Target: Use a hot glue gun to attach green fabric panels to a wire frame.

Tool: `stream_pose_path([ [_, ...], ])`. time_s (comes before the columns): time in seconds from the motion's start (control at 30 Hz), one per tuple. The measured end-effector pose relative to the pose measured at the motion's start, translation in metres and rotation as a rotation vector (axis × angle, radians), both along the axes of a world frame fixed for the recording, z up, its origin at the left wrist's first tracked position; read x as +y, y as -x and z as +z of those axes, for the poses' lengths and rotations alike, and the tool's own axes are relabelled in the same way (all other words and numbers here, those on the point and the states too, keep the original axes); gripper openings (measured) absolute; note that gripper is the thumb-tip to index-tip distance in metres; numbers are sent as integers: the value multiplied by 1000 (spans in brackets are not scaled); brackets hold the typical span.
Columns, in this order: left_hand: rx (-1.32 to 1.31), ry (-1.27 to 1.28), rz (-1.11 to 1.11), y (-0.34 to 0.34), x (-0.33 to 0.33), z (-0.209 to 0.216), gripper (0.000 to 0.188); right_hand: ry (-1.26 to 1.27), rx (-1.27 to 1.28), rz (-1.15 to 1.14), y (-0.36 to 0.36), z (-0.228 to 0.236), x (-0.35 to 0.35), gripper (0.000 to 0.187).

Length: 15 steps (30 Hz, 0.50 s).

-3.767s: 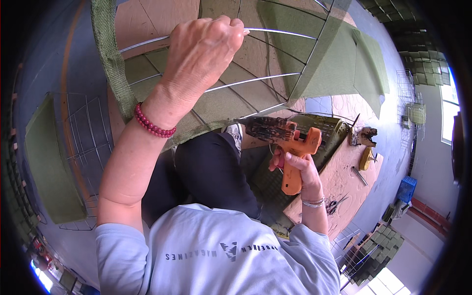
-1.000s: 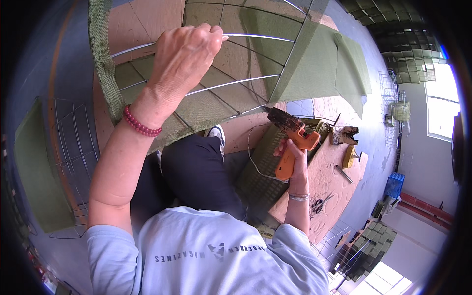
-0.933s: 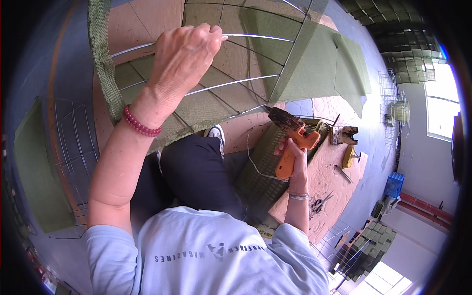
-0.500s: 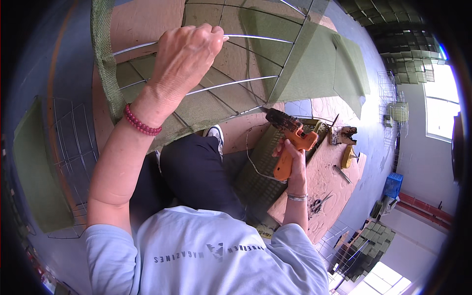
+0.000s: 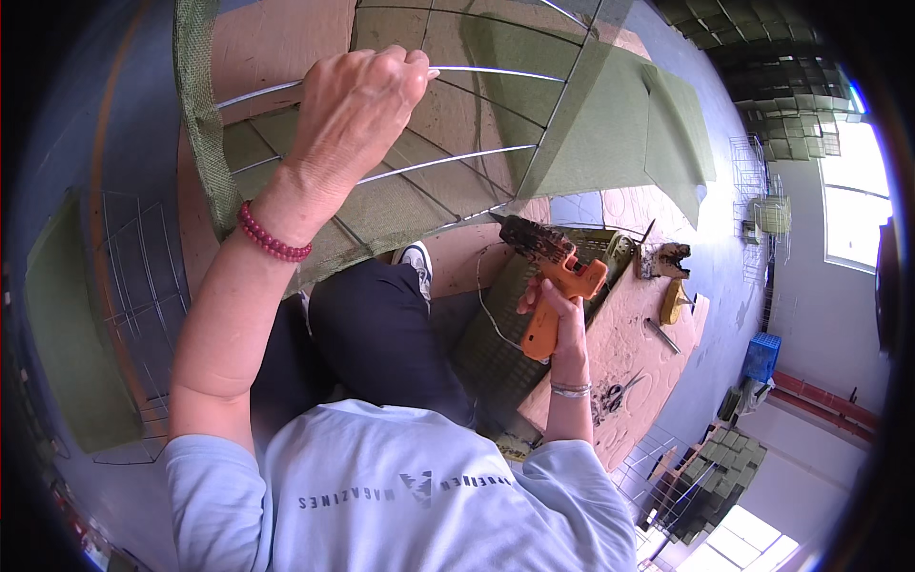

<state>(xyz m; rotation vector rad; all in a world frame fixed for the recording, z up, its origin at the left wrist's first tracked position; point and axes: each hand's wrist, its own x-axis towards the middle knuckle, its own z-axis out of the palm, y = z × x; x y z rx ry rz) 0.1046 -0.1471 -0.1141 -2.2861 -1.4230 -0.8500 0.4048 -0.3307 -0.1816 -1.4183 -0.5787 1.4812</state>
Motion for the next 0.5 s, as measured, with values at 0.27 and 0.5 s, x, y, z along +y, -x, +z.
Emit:
stream_pose_path([
  [0.27,3,9,14,-1,-2,3,26,-12,-3,-3,-14,-14,4,21],
  [0.5,-11,17,9,-1,-3,3,26,-15,-80,-8,-24,-15,17,20],
])
